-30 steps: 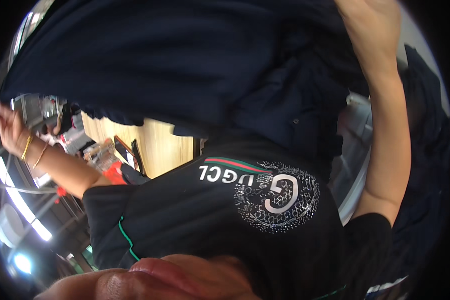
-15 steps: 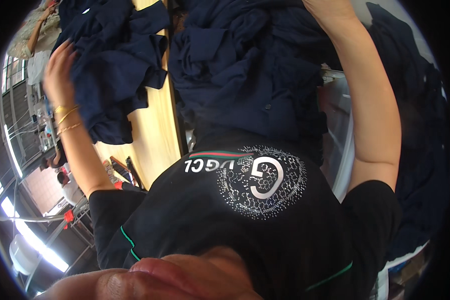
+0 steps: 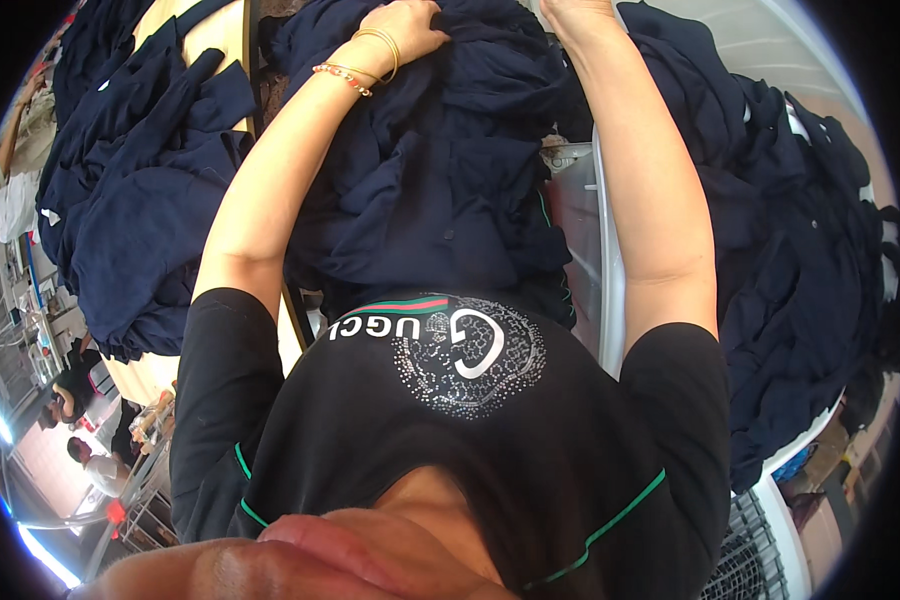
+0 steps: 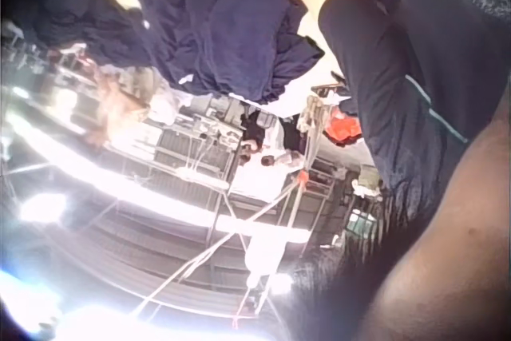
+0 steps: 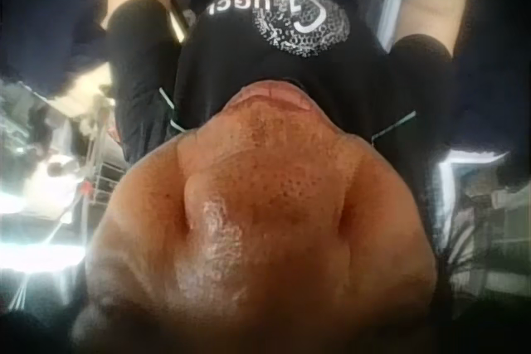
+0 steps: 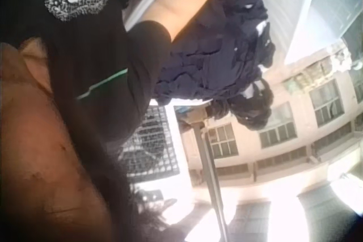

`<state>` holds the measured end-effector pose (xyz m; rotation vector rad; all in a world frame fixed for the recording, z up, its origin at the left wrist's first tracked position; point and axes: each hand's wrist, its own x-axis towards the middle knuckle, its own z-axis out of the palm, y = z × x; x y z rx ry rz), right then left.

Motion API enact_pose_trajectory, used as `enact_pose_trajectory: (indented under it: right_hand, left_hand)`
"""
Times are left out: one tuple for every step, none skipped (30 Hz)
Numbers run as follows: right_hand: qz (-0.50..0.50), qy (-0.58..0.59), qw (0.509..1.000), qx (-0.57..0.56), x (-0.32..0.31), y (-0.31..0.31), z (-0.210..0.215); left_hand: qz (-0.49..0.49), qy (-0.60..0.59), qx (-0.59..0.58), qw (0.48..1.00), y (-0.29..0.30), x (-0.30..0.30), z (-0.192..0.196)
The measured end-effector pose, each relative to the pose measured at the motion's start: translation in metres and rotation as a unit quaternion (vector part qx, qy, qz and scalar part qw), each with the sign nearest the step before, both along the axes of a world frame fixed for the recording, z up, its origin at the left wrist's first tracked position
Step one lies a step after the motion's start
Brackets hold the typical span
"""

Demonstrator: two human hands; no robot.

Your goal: Trimming excess threads from dark blue garments using small scissors.

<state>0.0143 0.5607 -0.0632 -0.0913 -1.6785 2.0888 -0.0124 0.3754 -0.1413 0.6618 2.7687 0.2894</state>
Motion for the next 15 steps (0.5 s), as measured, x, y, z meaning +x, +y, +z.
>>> enact_pose_trajectory:
  right_hand:
    - [-0.002, 0.003, 1.0, -0.002, 0.001, 0.001, 0.0]
    - [-0.006, 0.0, 1.0, -0.002, 0.0, 0.002, 0.0]
    - [-0.007, -0.002, 1.0, -0.004, -0.001, 0.003, 0.001]
    - [-0.005, -0.002, 1.0, -0.008, -0.002, 0.003, 0.003]
    - [-0.013, -0.007, 1.0, -0.01, -0.003, 0.009, 0.001]
    - [-0.014, 0.004, 1.0, -0.008, -0.003, 0.008, 0.004]
    - [-0.016, 0.015, 1.0, -0.007, -0.002, 0.007, 0.007]
    - [-0.022, 0.012, 1.0, -0.01, -0.001, 0.009, 0.005]
    - [-0.025, 0.02, 0.999, -0.014, 0.001, 0.01, 0.007]
    - [-0.025, 0.028, 0.999, -0.017, 0.001, 0.008, 0.008]
    - [-0.012, 0.037, 0.999, -0.026, 0.003, -0.001, 0.019]
    - [-0.02, 0.035, 0.999, -0.013, 0.006, 0.004, 0.014]
    - [-0.016, 0.036, 0.999, -0.007, 0.006, 0.004, 0.012]
    - [-0.018, 0.037, 0.999, -0.008, 0.007, 0.003, 0.011]
    - [-0.012, 0.036, 0.999, -0.005, 0.007, 0.002, 0.012]
  left_hand:
    - [-0.004, -0.003, 0.001, 1.0, 0.0, 0.0, 0.001]
    - [-0.038, 0.025, 0.086, 0.995, -0.004, 0.0, 0.003]
    - [-0.07, 0.053, 0.171, 0.981, -0.009, 0.0, 0.006]
    - [-0.043, 0.019, 0.23, 0.972, -0.013, 0.003, 0.021]
    - [0.023, -0.08, 0.318, 0.944, -0.012, 0.019, 0.058]
    - [0.048, -0.107, 0.425, 0.898, -0.025, 0.026, 0.07]
    - [0.108, -0.203, 0.496, 0.837, -0.043, 0.025, 0.08]
    - [0.144, -0.181, 0.554, 0.8, -0.048, 0.04, 0.1]
    - [0.178, -0.153, 0.609, 0.757, -0.055, 0.062, 0.124]
    - [0.184, -0.263, 0.635, 0.703, -0.076, 0.064, 0.132]
    - [0.145, -0.183, 0.618, 0.751, -0.123, 0.065, 0.126]
    - [0.135, -0.19, 0.627, 0.743, -0.136, 0.07, 0.12]
    - [0.136, -0.208, 0.697, 0.672, -0.126, 0.101, 0.134]
    - [0.195, -0.15, 0.704, 0.667, -0.127, 0.12, 0.144]
    - [0.226, -0.125, 0.755, 0.603, -0.132, 0.138, 0.151]
